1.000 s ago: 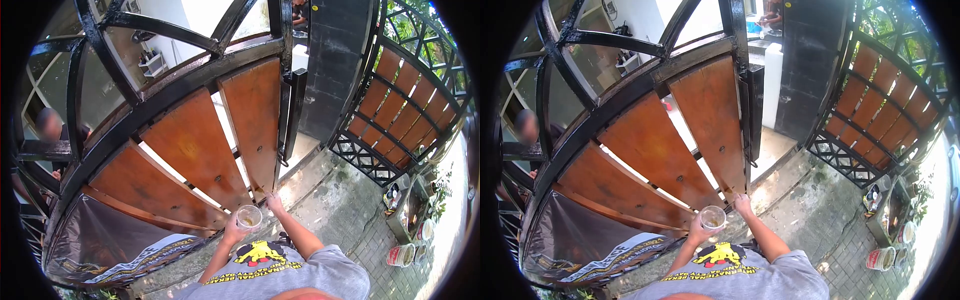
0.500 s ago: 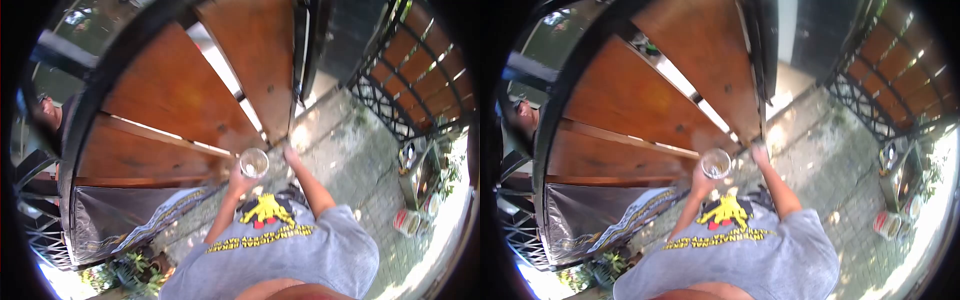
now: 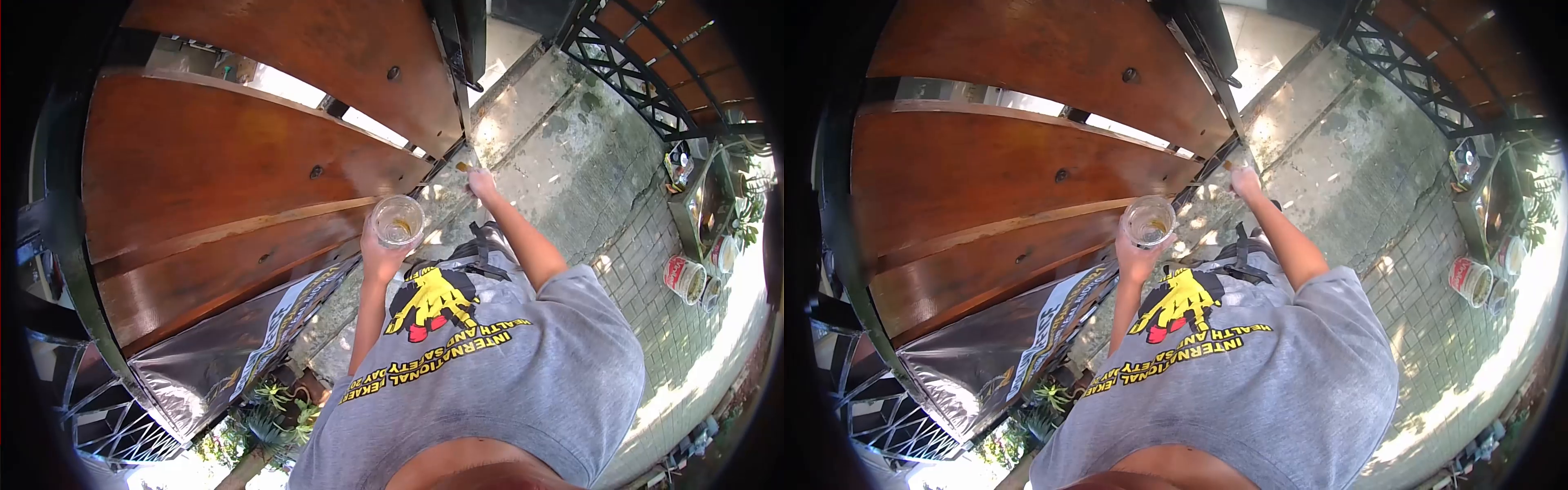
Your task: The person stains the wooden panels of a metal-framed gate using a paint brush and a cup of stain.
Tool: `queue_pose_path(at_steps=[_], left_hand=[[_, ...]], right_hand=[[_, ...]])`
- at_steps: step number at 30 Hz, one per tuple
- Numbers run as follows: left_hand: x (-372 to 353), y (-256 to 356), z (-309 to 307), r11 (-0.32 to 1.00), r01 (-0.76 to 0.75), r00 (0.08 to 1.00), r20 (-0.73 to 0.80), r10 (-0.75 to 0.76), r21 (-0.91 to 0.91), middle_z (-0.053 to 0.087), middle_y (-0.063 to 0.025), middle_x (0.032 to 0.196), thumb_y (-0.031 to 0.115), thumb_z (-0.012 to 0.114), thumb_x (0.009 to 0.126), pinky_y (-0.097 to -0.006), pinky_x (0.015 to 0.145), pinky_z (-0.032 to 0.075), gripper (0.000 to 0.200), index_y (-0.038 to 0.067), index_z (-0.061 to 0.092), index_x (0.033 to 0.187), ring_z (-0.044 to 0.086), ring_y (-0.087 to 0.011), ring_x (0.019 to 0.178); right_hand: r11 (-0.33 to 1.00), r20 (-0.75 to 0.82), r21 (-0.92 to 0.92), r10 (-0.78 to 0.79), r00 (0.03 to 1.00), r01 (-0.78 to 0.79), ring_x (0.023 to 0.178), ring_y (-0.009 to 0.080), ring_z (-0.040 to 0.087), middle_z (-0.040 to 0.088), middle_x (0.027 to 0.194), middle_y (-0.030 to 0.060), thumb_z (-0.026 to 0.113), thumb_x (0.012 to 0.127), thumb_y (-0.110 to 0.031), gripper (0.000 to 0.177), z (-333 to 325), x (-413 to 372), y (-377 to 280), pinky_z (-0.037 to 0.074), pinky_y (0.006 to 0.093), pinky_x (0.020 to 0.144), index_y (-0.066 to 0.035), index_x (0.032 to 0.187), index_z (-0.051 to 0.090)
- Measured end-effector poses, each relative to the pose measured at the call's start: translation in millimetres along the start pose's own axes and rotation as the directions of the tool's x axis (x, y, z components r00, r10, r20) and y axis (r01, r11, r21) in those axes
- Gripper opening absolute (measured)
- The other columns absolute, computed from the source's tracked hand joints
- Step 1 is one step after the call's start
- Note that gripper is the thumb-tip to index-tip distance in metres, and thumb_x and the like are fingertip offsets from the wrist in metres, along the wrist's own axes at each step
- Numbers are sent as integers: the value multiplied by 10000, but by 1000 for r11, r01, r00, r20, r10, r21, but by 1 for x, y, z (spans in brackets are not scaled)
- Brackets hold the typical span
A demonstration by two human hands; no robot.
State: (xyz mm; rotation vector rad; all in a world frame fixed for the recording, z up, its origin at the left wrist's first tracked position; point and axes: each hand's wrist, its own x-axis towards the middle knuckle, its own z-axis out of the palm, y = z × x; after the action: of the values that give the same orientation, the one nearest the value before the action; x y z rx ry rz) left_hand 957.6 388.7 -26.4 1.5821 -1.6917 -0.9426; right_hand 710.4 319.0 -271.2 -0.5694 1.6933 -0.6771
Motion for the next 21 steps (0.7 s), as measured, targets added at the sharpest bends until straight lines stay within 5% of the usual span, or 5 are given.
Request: queue_pose_path(at_steps=[5, 8, 12, 18, 21], left_hand=[[-9, -21, -8, 998, 60, 998, -5, -60, -22, 654, -102, 1272, 124, 969, 659, -350, 999, 514, 809, 1, 558, 1345, 633, -199, 1143], [-12, -30, -8, 997, 65, 998, 13, -65, -33, 656, -109, 1271, 104, 962, 670, -350, 998, 517, 794, -1, 558, 1346, 634, -197, 1143], [-17, -36, -6, 989, 63, 997, -26, -67, -132, 671, -110, 1239, 103, 954, 686, -350, 981, 529, 766, -3, 562, 1335, 650, -199, 1114], [-19, -26, -16, 975, 81, 994, -59, -95, -206, 682, -108, 1213, 107, 943, 708, -346, 956, 548, 736, 3, 563, 1330, 669, -196, 1086], [-19, -33, -16, 978, 33, 996, -69, -48, -206, 683, -109, 1208, 89, 931, 721, -340, 951, 548, 725, 2, 556, 1335, 669, -188, 1075]], right_hand=[[979, 77, 133, -167, 983, 156, 517, 227, 650, 688, 630, 147, 511, 1050, -370, 494, 47, 8, -44, 501, 372, 509, 57, 857, 669], [883, -7, 407, -255, 967, 235, 481, 197, 593, 645, 596, 112, 493, 1073, -360, 477, 50, -21, -39, 445, 358, 464, -10, 772, 616], [762, 278, 646, -280, 919, 37, 446, 137, 487, 564, 571, 50, 473, 1094, -429, 482, 1, -71, 3, 350, 300, 422, -123, 721, 489], [968, 87, 242, 39, 995, -60, 460, 142, 490, 584, 586, 61, 506, 1063, -463, 487, -15, -65, 12, 372, 303, 437, -96, 745, 551], [993, 115, 114, -6, 993, -7, 468, 150, 515, 579, 586, 60, 532, 1042, -412, 493, 1, -32, -13, 386, 348, 447, -21, 762, 637]])
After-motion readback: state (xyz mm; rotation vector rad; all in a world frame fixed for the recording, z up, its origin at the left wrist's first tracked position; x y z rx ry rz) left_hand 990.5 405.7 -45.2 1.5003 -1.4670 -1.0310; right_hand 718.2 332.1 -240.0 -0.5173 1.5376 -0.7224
